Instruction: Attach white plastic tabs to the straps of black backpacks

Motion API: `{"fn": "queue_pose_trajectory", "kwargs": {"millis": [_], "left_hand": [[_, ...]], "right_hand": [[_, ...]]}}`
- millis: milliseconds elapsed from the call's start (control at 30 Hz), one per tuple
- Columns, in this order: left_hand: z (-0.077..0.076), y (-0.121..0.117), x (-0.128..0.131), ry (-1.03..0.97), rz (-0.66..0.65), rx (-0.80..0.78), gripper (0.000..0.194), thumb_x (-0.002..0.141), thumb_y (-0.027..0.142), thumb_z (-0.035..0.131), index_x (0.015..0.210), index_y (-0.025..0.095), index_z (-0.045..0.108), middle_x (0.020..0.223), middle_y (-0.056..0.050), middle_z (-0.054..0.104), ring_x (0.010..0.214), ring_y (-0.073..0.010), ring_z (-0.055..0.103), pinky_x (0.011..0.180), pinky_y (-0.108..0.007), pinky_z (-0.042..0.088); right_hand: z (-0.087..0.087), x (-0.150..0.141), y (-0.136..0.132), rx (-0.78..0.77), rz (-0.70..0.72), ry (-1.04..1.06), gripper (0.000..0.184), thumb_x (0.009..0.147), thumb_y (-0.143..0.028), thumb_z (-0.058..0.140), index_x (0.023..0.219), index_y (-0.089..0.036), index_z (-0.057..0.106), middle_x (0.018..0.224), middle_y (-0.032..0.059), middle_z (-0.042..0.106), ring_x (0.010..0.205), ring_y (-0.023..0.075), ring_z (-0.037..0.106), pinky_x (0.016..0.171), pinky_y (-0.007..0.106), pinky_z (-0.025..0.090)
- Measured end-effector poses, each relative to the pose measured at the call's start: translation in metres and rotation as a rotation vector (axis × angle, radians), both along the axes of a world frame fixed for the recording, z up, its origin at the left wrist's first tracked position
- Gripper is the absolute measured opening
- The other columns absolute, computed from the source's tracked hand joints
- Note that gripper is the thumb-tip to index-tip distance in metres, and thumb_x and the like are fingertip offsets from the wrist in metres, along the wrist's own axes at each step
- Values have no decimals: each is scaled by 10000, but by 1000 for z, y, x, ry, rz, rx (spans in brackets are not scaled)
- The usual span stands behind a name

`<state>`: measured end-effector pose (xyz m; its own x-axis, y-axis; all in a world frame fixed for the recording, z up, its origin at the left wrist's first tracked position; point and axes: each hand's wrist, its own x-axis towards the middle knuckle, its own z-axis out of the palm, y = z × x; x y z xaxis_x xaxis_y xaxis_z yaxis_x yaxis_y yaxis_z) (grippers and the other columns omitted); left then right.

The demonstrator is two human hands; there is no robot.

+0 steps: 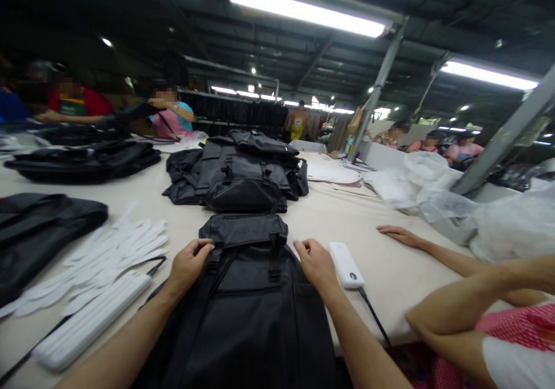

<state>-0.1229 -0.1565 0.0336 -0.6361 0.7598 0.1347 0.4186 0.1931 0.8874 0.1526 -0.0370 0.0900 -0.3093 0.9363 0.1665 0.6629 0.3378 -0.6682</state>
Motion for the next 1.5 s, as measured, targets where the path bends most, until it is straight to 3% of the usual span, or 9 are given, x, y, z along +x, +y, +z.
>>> {"fn": "queue_pose_trajectory", "kwargs": {"millis": [200, 333, 467, 667, 867, 1100, 1300, 1400, 1500], "left_hand": [[15, 56, 76, -74, -280, -33, 188, 719, 277, 545, 834, 200, 673, 912, -32, 682, 923, -191, 583, 853, -250, 389], [1, 91, 98, -275, -251, -187, 250, 774, 296, 484, 698, 124, 649, 680, -64, 646, 647, -166, 579, 611, -266, 421], [-7, 109, 102, -491, -199, -296, 383, 858, 432, 390, 834, 110, 596, 630, -10, 565, 443, -83, 450, 430, -225, 338], [-13, 116, 113, -624, -247, -297, 276, 865, 392, 468, 861, 128, 547, 610, 52, 478, 424, -37, 378, 402, -177, 335], [-17, 113, 111, -575, -272, -259, 283, 870, 402, 442, 872, 146, 561, 455, 101, 326, 337, -34, 261, 353, -175, 215], [-16, 112, 108, -405, -270, -333, 283, 873, 380, 460, 819, 120, 557, 617, 44, 507, 444, -44, 426, 425, -186, 378], [-26, 107, 103, -297, -329, -423, 260, 855, 365, 499, 837, 118, 577, 692, 17, 572, 545, -75, 525, 523, -230, 458], [-29, 108, 101, -273, -342, -470, 258, 861, 358, 491, 875, 117, 582, 750, -3, 597, 604, -91, 560, 566, -254, 483], [-29, 110, 99, -254, -347, -496, 259, 860, 356, 493, 913, 118, 580, 802, -16, 606, 645, -102, 575, 588, -266, 495]], "right_hand": [[0, -46, 62, -151, 84, 25, 398, 649, -462, 637, 878, -136, 617, 649, 47, 608, 698, 193, 560, 650, 280, 364], [-17, -49, 52, -231, 222, 92, 223, 589, -191, 639, 806, -142, 636, 615, 2, 595, 626, 143, 547, 596, 241, 382], [-41, -31, 27, -375, 255, 275, 345, 582, -148, 605, 927, -148, 597, 645, -33, 580, 588, 100, 520, 564, 212, 395], [-57, -31, 23, -610, 78, 313, 233, 656, -380, 611, 679, -153, 566, 493, -33, 490, 447, 80, 436, 419, 195, 339], [-51, -40, 40, -604, 158, 253, 256, 594, -313, 681, 501, -165, 494, 348, -75, 347, 362, 56, 300, 382, 199, 187], [-50, -25, 19, -516, 389, 520, 252, 683, -340, 633, 567, -147, 519, 510, -62, 445, 496, 51, 355, 491, 190, 273], [-45, -20, 23, -636, 180, 877, 321, 647, -458, 631, 743, -154, 592, 752, 38, 633, 693, 143, 567, 566, 230, 400], [-40, -3, 20, -412, 130, 695, 333, 700, -451, 564, 875, -171, 606, 919, 66, 650, 852, 183, 585, 676, 273, 437], [-45, 8, 2, -175, 145, 91, 281, 744, -451, 521, 732, -182, 602, 752, 47, 651, 750, 191, 592, 675, 297, 423]]}}
